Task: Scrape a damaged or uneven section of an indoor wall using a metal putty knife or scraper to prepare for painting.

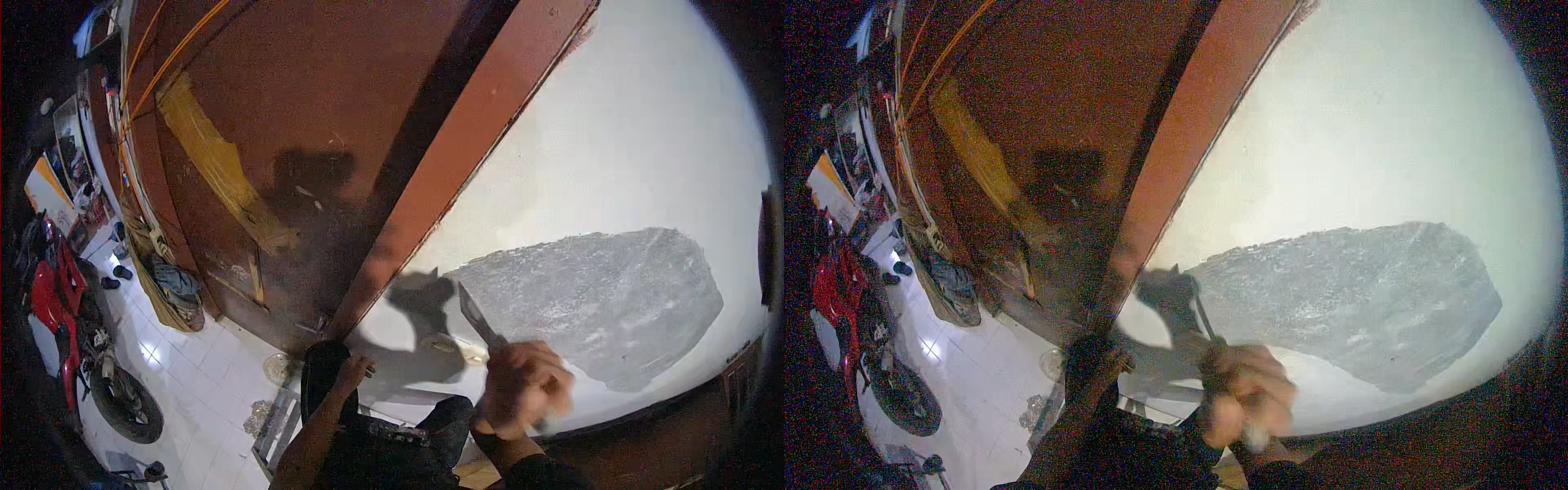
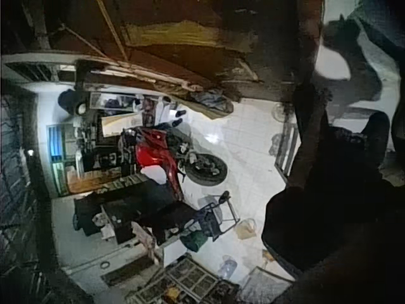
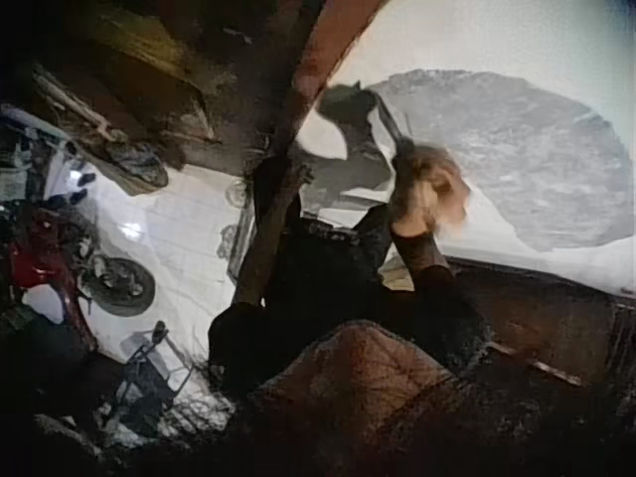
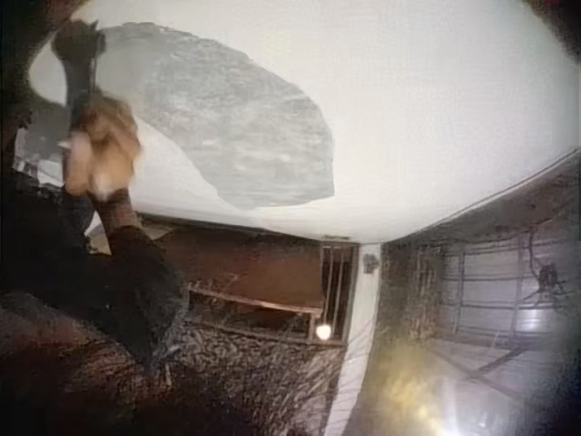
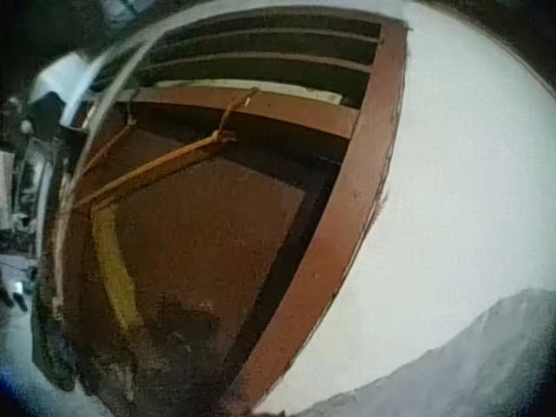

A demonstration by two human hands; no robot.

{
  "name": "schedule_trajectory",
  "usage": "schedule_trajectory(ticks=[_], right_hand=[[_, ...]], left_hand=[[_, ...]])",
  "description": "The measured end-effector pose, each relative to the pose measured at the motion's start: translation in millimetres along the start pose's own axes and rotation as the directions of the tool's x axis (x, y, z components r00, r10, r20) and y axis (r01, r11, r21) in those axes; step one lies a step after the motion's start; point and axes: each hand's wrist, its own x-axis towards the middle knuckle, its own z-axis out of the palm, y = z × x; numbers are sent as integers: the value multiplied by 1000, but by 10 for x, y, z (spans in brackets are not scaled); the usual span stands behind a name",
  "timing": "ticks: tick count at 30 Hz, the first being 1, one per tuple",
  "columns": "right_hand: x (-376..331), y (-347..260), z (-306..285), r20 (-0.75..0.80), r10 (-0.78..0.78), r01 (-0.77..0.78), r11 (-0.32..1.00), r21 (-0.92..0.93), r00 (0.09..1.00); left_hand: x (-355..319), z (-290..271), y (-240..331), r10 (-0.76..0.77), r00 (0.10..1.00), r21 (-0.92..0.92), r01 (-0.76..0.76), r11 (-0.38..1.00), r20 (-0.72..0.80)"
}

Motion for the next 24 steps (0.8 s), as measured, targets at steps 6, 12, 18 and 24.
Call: schedule_trajectory(ticks=[6, 12, 18, 24], right_hand=[[93, -2, -88, 469, 274, 165, 694, -700, 840], [-83, 141, 50, 282, 116, -141, 988, 70, 952], [111, 127, 45, 475, 279, -29, 883, -468, 835], [-132, 229, -24, 362, 132, -109, 991, -83, 923]], left_hand=[[307, -99, -1413, -208, 978, -200, 208, 958, 20], [-120, -172, 47, -85, 996, 78, 86, 993, -7], [164, -217, -1630, -152, 988, -249, 144, 958, -13], [381, -102, -1799, -145, 988, -200, 152, 968, 49]])
